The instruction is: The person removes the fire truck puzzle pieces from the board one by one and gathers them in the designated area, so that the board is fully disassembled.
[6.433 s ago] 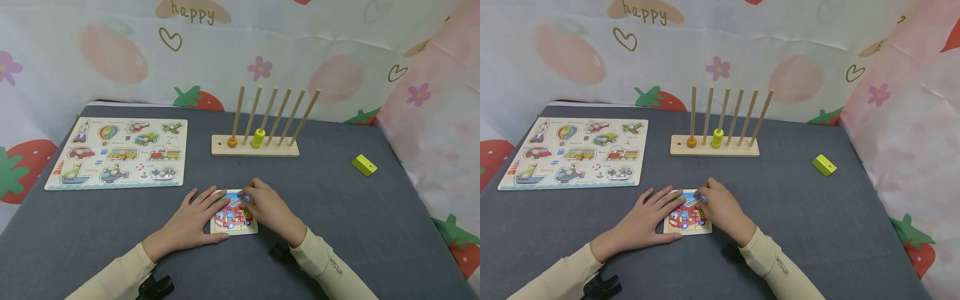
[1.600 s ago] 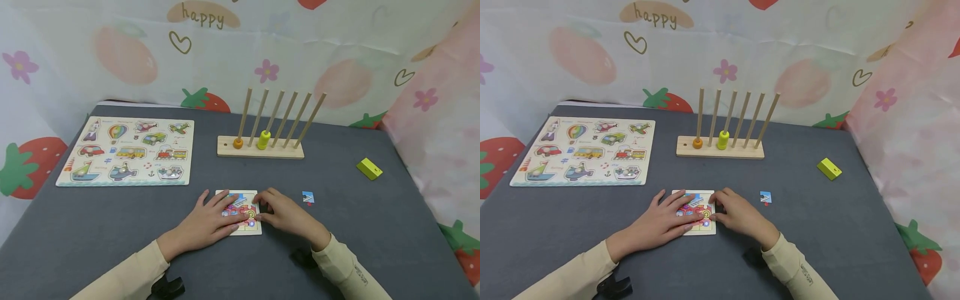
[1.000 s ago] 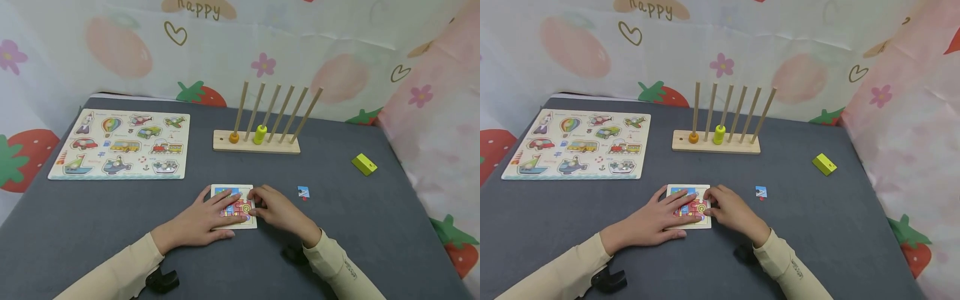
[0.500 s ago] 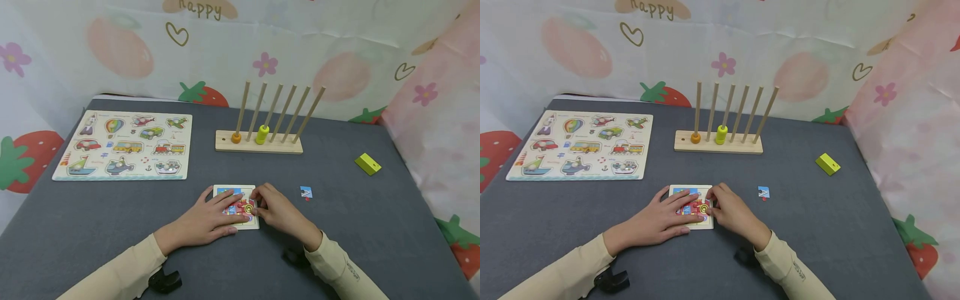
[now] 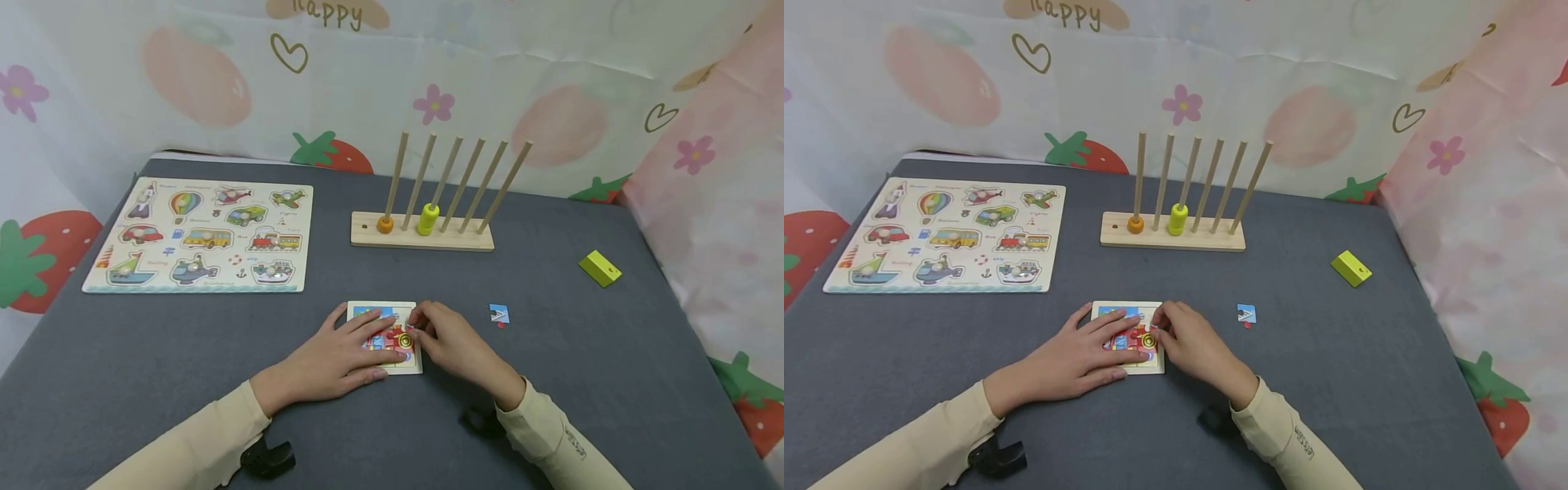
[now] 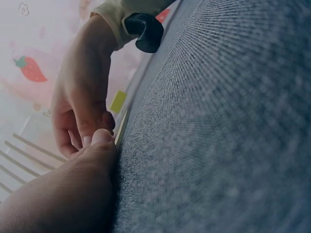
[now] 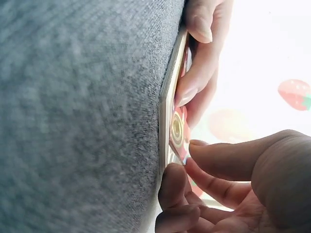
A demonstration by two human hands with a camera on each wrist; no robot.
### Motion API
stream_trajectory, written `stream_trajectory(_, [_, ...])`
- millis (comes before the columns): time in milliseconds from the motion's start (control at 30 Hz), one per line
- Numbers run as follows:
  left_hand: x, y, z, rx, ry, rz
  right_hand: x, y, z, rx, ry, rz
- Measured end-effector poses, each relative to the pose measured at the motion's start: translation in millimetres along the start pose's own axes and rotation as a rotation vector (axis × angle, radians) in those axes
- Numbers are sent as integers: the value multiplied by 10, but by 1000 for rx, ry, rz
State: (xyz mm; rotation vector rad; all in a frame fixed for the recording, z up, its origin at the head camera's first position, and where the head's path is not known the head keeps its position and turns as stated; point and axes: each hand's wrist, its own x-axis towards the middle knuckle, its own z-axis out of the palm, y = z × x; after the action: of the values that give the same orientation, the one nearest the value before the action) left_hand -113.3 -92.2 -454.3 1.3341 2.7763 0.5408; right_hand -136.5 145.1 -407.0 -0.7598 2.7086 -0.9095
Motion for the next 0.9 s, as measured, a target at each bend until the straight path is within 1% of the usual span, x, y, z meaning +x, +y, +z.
stream_trajectory(200, [6, -2, -4, 22, 41, 25, 13, -18, -1, 10, 21, 9])
stream_trajectory(333, [2, -2, -7, 18, 45, 22, 29, -29, -1, 22, 30, 14])
stream_trajectory(400, [1, 1, -9, 12, 43, 18, 31, -25, -1, 43, 31, 30])
stream_trajectory(667, [1, 12, 6, 5, 13, -1, 42, 30, -28, 237, -11, 177])
stream_trajectory(800, [2, 10, 7, 12, -1, -10, 77, 53, -58, 312, -47, 214])
stream_trajectory(900, [9, 7, -3, 11, -8, -21, 107, 74, -73, 343, -68, 226])
